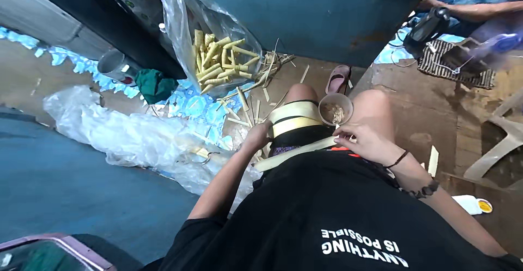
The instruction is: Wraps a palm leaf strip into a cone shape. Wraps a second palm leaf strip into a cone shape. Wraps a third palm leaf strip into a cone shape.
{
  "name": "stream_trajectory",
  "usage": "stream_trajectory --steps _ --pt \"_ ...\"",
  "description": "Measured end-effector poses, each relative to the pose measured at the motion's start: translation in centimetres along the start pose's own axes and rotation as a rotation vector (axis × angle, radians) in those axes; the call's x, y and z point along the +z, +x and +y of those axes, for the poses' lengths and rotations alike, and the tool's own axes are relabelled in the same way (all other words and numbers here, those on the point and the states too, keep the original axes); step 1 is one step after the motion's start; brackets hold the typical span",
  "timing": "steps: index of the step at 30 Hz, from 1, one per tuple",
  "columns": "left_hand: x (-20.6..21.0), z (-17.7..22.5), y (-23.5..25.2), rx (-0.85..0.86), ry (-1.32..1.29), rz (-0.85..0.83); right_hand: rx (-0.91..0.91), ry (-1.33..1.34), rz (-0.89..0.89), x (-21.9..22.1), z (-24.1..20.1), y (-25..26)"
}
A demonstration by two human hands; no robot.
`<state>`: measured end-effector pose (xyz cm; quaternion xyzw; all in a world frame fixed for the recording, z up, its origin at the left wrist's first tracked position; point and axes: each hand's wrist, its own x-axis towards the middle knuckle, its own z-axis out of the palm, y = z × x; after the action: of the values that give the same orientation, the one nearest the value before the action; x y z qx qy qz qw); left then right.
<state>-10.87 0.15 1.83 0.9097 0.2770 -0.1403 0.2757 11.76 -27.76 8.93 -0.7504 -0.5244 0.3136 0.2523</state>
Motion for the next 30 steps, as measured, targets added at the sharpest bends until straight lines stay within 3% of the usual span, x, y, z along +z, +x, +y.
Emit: stream_trajectory --steps 4,6,8,12,17,23,27,30 --pt "-4.5 1.5 -3.7 0.197 -0.188 0.148 0.011 0.005 0.002 -0.3 0.4 -0.5" --pt "-6.7 3.2 -5.3 0.199 -0.253 0.092 -0.006 0.012 0.035 -0.3 0.4 -0.6" --pt "-6.8 3.8 -5.7 0.197 -0.212 0.066 -0.035 0.012 0.064 -0.3 0.0 -0.3" --pt "-7.4 4.1 -6.7 0.273 -0.042 0.193 -0.096 0.011 0.102 -0.8 -0.9 -0.1" --pt "-9.1 5.1 -7.9 0.208 0.011 0.103 -0.15 -0.009 0.128 -1.3 -1.3 0.3" --pt "-10.5 10.0 -9.4 0.424 -0.023 0.308 -0.3 -0.059 0.229 -1.3 -4.6 2.0" --pt "-11.9 12.7 -10.2 0.68 -0.236 0.381 -0.36 -0.018 0.247 -1.0 -7.4 2.9" --pt "-15.6 9.6 -10.4 0.719 -0.559 0.562 -0.266 -0.038 0.418 -4.1 -7.2 1.2"
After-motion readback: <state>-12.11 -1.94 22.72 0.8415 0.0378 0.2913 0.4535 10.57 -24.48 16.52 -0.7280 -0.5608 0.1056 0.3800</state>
